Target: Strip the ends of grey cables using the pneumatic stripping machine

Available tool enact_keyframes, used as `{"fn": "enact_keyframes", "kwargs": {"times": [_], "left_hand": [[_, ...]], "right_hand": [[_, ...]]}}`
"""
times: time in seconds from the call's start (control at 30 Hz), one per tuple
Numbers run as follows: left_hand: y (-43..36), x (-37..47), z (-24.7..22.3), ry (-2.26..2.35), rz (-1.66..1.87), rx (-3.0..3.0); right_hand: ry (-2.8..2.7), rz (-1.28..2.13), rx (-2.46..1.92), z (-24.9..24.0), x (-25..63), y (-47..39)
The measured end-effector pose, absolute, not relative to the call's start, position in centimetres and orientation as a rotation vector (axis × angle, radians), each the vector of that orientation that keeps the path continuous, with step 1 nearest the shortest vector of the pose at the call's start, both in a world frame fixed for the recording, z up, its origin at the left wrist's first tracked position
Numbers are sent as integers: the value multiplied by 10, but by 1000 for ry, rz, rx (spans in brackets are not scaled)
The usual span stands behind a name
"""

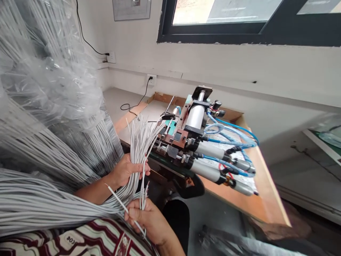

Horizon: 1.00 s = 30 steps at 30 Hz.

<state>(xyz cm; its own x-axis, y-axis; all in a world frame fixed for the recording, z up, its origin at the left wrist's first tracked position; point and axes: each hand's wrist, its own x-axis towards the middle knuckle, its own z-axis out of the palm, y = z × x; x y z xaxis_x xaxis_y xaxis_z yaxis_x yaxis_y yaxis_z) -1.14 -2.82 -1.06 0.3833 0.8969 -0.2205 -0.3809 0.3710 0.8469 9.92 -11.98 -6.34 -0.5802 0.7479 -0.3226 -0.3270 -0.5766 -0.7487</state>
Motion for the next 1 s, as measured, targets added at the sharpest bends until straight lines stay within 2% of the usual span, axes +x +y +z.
{"fn": "enact_keyframes", "kwargs": {"times": [0.17,0.3,0.4,0.5,0.6,0.7,0.83,1.0], "left_hand": [[-23,-14,-11,864,917,744],[-12,-16,-13,957,996,625],[-7,-13,-11,958,1040,634],[-8,-9,-10,951,1022,656],[-12,-2,-10,983,1018,676],[-16,4,-10,1012,1016,714],[-19,7,-10,952,1048,855],[-14,-2,-11,981,1136,893]], "right_hand": [[-860,2067,-874,-71,119,-118],[-684,1928,-972,-104,138,-125],[-446,1644,-1306,-141,152,-132],[-500,1479,-1695,-162,168,-128],[-785,1390,-1795,-144,177,-107],[-893,1233,-1527,-94,166,-76],[-983,1187,-1131,-38,134,-45],[-678,1323,-982,-38,116,-31]]}}
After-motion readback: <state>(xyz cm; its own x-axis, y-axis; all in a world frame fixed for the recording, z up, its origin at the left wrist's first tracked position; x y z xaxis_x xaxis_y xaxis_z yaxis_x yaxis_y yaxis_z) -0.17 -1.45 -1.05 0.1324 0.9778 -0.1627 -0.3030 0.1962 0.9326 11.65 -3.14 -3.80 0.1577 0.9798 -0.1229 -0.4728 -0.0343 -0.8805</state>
